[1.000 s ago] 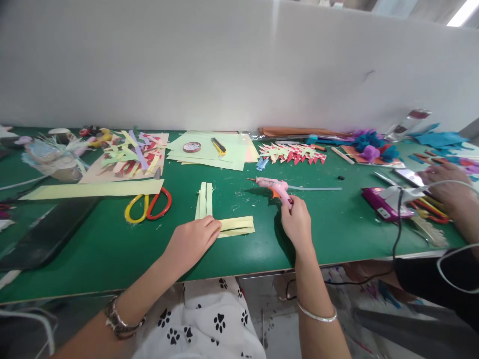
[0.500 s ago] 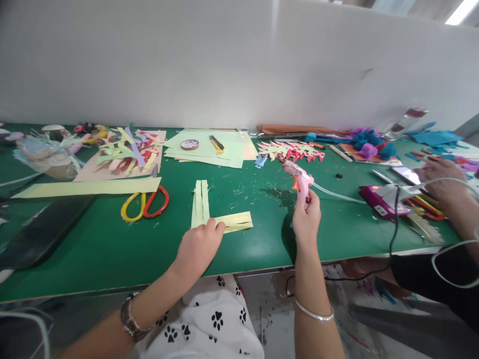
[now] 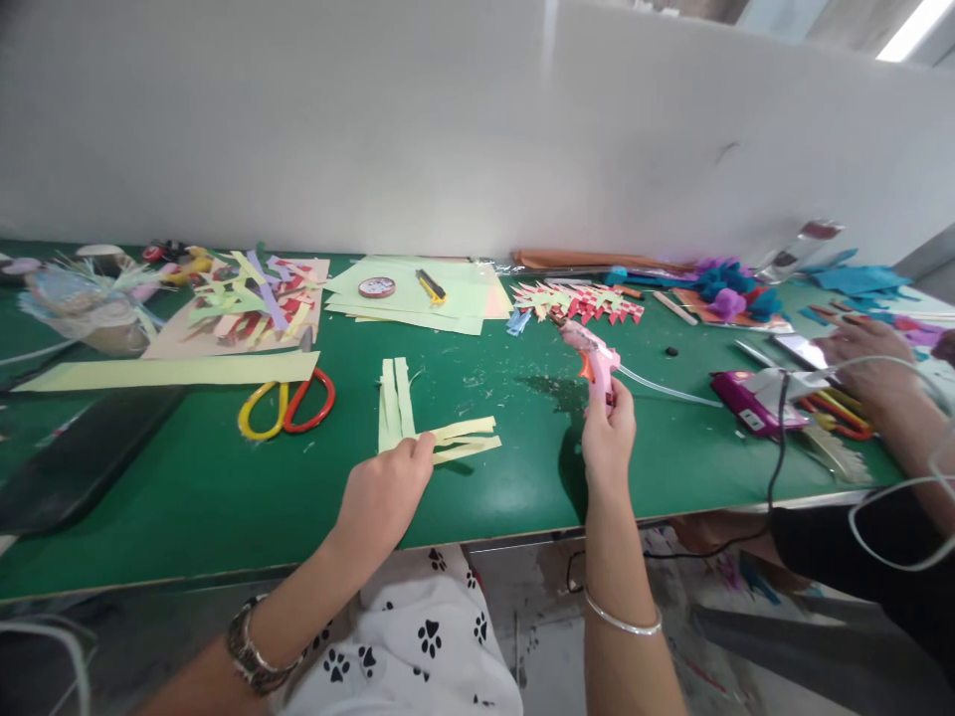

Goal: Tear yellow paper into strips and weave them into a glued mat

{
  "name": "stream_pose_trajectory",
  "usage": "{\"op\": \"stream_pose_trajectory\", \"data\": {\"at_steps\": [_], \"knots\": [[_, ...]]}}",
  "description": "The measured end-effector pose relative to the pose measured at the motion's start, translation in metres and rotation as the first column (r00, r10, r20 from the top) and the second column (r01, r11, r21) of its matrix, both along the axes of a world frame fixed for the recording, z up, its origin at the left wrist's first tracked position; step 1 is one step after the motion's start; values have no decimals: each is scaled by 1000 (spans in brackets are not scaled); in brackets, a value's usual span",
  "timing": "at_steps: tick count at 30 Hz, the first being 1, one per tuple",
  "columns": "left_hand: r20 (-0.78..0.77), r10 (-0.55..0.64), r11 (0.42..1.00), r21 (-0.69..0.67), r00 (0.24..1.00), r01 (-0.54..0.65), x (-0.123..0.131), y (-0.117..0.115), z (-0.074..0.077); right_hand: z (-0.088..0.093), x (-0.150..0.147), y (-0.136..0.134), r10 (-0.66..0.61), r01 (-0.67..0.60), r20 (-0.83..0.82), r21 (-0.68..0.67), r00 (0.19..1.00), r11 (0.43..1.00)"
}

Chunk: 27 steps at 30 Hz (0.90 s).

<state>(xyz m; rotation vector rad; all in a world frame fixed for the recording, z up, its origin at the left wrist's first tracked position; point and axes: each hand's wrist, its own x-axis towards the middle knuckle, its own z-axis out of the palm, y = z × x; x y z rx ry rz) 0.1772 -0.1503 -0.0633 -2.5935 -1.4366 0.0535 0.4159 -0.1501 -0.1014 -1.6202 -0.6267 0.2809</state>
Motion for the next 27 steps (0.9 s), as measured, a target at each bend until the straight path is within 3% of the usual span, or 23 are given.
{"op": "stream_pose_trajectory", "data": {"at_steps": [8, 14, 20, 24, 27], "knots": [[176, 92, 996, -29, 980, -88, -9, 5, -4, -4, 3, 1, 8, -8, -4, -10, 1000, 1000], [429, 213, 971, -191, 878, -142, -28, 10, -2, -3, 2, 1, 23, -21, 49, -45, 999, 999], [625, 237, 948, -315, 744, -38, -38, 12, -6, 9, -1, -10, 49, -5, 274, -158, 960, 987], [688, 258, 937, -348, 678, -4, -42, 14, -9, 19, -15, -32, 38, 103, 514, -242, 857, 965], [694, 249, 942, -336, 675, -2, -44, 16, -11, 20, -26, -48, 71, 122, 624, -261, 779, 957]]}}
